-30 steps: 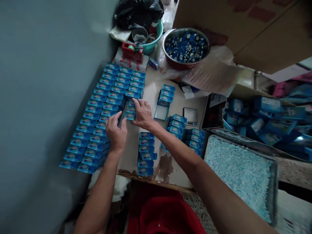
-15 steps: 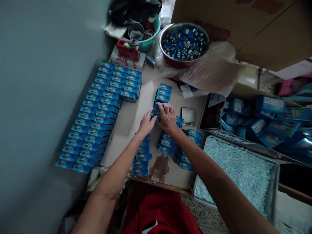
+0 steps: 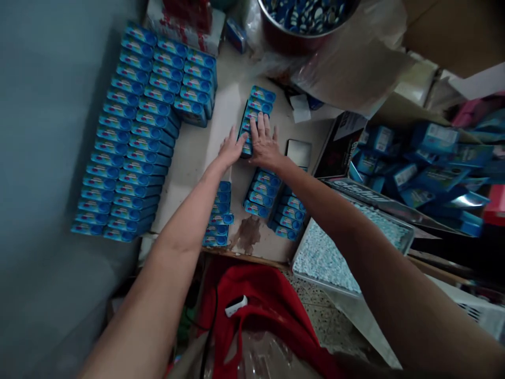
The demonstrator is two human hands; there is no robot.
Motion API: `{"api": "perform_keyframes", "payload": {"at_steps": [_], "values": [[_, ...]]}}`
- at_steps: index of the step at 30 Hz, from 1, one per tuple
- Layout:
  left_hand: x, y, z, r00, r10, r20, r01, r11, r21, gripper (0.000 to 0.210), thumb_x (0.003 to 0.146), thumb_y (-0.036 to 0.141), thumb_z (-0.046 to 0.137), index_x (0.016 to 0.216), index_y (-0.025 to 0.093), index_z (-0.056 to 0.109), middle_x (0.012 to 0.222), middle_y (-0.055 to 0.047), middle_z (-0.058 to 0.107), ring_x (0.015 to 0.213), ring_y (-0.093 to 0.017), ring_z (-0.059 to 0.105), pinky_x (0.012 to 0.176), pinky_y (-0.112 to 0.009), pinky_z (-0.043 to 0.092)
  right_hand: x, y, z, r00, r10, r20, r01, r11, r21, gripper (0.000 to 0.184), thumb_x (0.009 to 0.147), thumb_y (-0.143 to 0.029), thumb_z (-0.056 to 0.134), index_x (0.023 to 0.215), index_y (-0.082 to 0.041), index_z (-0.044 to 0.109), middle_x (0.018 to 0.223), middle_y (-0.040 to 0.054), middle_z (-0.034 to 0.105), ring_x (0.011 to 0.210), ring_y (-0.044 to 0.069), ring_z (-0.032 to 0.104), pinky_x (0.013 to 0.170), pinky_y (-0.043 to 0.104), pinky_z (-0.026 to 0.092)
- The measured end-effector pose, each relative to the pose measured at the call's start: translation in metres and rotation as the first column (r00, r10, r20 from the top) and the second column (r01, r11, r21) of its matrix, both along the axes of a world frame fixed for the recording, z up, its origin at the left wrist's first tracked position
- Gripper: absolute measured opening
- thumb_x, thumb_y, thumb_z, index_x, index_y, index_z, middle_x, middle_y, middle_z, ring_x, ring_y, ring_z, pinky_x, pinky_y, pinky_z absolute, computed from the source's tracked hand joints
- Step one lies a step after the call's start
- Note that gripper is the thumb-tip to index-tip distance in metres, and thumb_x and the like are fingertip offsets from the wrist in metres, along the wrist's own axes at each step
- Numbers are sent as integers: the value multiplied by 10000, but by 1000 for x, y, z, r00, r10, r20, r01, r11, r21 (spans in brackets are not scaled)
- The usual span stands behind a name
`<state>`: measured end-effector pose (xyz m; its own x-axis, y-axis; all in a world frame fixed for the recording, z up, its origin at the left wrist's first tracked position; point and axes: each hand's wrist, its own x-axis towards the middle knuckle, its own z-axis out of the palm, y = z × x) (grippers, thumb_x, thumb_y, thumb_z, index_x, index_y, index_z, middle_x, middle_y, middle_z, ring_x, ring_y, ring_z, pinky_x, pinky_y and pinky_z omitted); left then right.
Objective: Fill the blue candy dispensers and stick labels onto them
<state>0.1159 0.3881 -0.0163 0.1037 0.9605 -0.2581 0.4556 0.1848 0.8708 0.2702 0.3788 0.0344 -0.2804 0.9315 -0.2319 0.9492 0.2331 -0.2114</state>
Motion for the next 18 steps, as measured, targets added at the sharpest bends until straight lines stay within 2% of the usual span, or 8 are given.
{"api": "perform_keyframes", "payload": {"at_steps": [3, 7, 10, 12, 14, 15, 16, 18], "values": [[-48, -52, 34, 996, 85, -19, -83, 994, 76, 723, 951, 717, 533, 1490, 235, 528, 1463, -162, 627, 1387, -326, 581, 1205, -504, 397, 31, 9, 16, 993, 19, -112, -22, 999, -26, 1030, 900, -645, 644, 1680, -153, 186, 1747, 188, 166, 1624, 370, 120, 1274, 636, 193], [-119, -187, 76, 872, 448, -199, -442, 894, 76, 557, 952, 572, 599, 1368, 202, 624, 1267, -121, 723, 1212, -268, 674, 1114, -418, 493, 76, -30, 41, 918, -139, -373, 212, 964, 162, 726, 951, -583, 614, 1566, -241, 434, 1591, 173, 476, 1479, 280, 434, 1214, 497, 383], [-124, -294, 89, 665, 688, -292, -738, 665, -116, 411, 895, 477, 670, 1174, 176, 684, 1076, -96, 745, 1042, -242, 709, 1007, -381, 549, 83, -92, 54, 751, -256, -609, 433, 887, 161, 570, 926, -566, 653, 1381, -227, 592, 1338, 132, 660, 1206, 261, 651, 1002, 470, 561], [-102, -344, 89, 448, 860, -244, -883, 382, -275, 354, 872, 465, 704, 1086, 188, 654, 957, -59, 727, 932, -204, 716, 909, -336, 574, 69, -129, 62, 703, -230, -673, 376, 923, 78, 438, 927, -537, 676, 1231, -221, 680, 1162, 96, 728, 1079, 252, 701, 967, 469, 576], [-69, -371, 87, 243, 960, -139, -841, 137, -524, 377, 869, 524, 715, 1028, 202, 602, 882, -45, 710, 840, -186, 719, 815, -313, 583, 39, -147, 67, 694, -153, -703, 222, 975, 7, 356, 966, -523, 638, 1131, -219, 721, 1071, 84, 755, 1012, 240, 714, 958, 446, 578], [-53, -378, 86, 178, 982, -69, -749, 90, -656, 419, 866, 577, 713, 1012, 206, 586, 886, -60, 717, 842, -195, 728, 800, -322, 589, 19, -146, 68, 697, -107, -709, 131, 991, -21, 363, 991, -527, 597, 1128, -216, 726, 1088, 89, 760, 1031, 237, 712, 978, 434, 570], [-37, -381, 86, 137, 991, 7, -643, 94, -760, 466, 859, 630, 709, 1010, 208, 582, 918, -85, 730, 874, -213, 740, 807, -338, 595, -2, -139, 67, 704, -60, -708, 37, 998, -47, 392, 1017, -535, 545, 1153, -215, 726, 1137, 94, 760, 1077, 236, 704, 1008, 422, 557], [-14, -379, 88, 126, 983, 133, -490, 179, -853, 530, 819, 670, 744, 1031, 211, 586, 1013, -121, 744, 962, -244, 749, 849, -365, 599, -41, -113, 60, 737, 22, -676, -171, 973, -155, 475, 1062, -538, 423, 1271, -211, 697, 1313, 95, 721, 1244, 238, 652, 1110, 411, 497]]}}
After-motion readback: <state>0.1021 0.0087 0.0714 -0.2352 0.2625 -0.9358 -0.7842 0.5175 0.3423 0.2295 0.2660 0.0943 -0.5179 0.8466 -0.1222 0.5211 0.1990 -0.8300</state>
